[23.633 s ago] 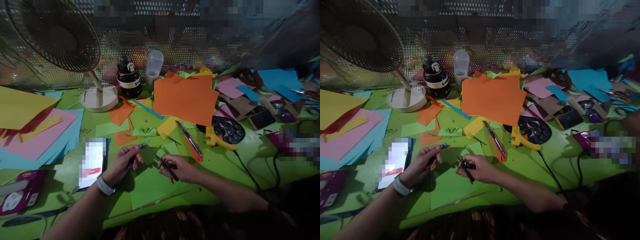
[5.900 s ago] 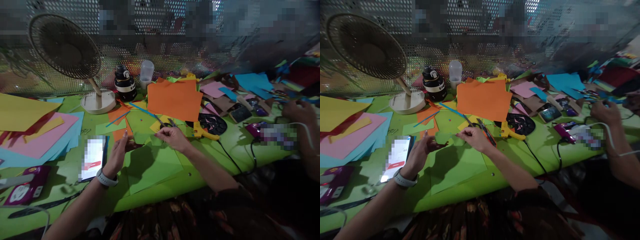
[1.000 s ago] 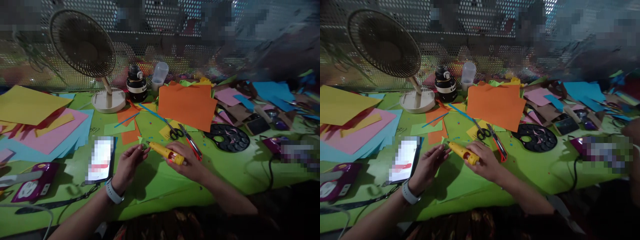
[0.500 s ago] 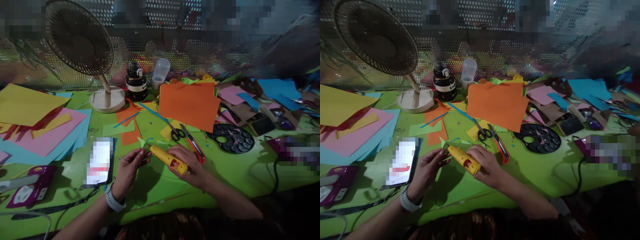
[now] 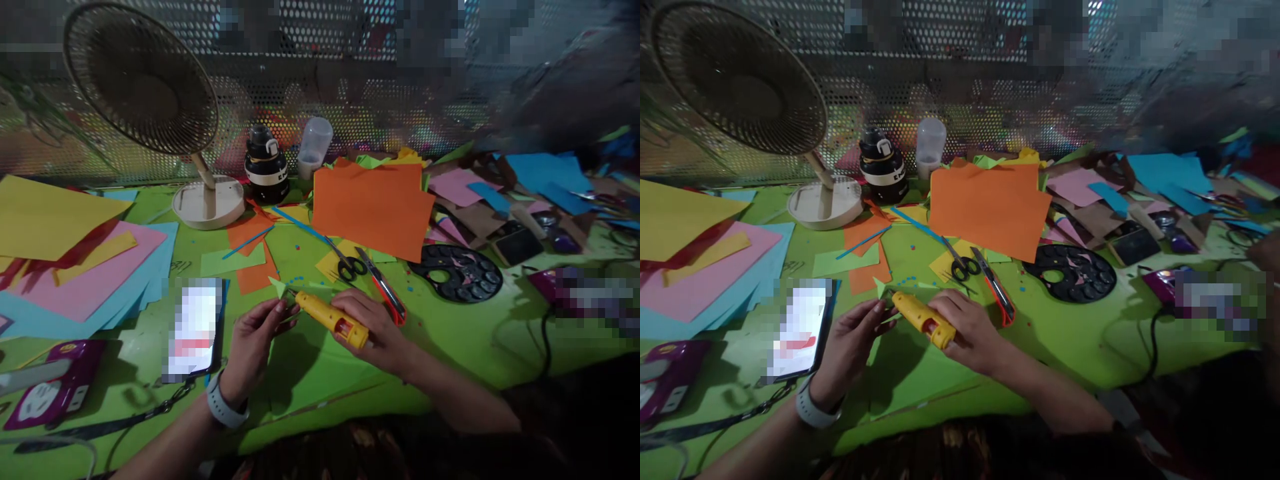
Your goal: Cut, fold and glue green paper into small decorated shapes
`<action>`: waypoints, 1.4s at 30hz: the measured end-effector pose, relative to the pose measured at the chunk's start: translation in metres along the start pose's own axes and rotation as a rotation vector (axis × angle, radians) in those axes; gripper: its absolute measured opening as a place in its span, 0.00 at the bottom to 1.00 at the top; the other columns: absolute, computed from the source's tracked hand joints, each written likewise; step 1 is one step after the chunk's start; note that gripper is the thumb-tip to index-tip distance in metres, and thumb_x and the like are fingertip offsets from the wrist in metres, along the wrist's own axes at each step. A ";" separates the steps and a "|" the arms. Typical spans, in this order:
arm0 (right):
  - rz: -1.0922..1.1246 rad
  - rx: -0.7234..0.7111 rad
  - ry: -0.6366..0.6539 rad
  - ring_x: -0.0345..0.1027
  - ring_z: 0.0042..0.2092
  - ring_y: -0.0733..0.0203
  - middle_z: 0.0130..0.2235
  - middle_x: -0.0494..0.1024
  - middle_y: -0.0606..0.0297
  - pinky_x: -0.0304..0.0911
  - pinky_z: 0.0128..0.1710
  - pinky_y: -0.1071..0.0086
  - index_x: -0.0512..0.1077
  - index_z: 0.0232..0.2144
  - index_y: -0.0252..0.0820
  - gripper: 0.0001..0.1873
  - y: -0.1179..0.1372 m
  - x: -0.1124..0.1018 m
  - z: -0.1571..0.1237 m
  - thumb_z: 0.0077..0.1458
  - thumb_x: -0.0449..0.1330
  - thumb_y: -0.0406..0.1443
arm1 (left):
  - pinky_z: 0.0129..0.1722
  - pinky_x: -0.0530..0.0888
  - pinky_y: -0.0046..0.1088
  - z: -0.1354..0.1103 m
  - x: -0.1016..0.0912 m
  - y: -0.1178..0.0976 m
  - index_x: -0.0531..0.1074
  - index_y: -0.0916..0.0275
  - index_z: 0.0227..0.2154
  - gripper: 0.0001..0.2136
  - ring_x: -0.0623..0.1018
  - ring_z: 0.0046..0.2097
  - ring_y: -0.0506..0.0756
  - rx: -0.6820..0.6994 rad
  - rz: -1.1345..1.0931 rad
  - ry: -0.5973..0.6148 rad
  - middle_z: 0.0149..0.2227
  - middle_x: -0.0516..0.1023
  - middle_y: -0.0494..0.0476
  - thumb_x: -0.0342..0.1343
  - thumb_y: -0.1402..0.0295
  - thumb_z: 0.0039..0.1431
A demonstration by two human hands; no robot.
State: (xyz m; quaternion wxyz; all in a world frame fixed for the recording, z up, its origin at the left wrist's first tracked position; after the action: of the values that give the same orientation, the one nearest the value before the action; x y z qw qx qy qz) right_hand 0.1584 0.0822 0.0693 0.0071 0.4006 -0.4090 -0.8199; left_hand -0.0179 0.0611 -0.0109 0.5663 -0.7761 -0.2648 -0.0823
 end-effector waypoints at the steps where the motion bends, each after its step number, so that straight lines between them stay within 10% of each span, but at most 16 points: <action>1: 0.003 0.000 0.003 0.63 0.44 0.55 0.42 0.69 0.57 0.63 0.42 0.61 0.62 0.45 0.42 0.15 0.000 0.000 0.000 0.54 0.57 0.33 | 0.35 0.79 0.28 0.000 0.000 0.000 0.79 0.61 0.31 0.08 0.82 0.38 0.57 0.004 -0.003 0.004 0.33 0.83 0.54 0.67 0.66 0.47; 42: -0.072 -0.009 0.024 0.64 0.44 0.55 0.41 0.70 0.56 0.64 0.41 0.61 0.63 0.45 0.40 0.15 -0.001 -0.001 -0.003 0.55 0.56 0.34 | 0.35 0.79 0.28 0.001 -0.002 0.003 0.79 0.60 0.31 0.08 0.81 0.36 0.55 0.013 0.065 0.000 0.33 0.82 0.55 0.67 0.65 0.47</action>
State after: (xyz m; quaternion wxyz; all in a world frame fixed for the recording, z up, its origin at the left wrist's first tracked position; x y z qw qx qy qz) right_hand 0.1608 0.0815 0.0680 -0.0156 0.4250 -0.3903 -0.8166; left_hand -0.0184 0.0609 -0.0143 0.5739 -0.7806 -0.2398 -0.0622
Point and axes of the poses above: each hand's wrist, its own z-axis towards the middle knuckle, its own x-axis out of the palm, y = z × x, the point moved 8 cm from there along z, towards the middle knuckle
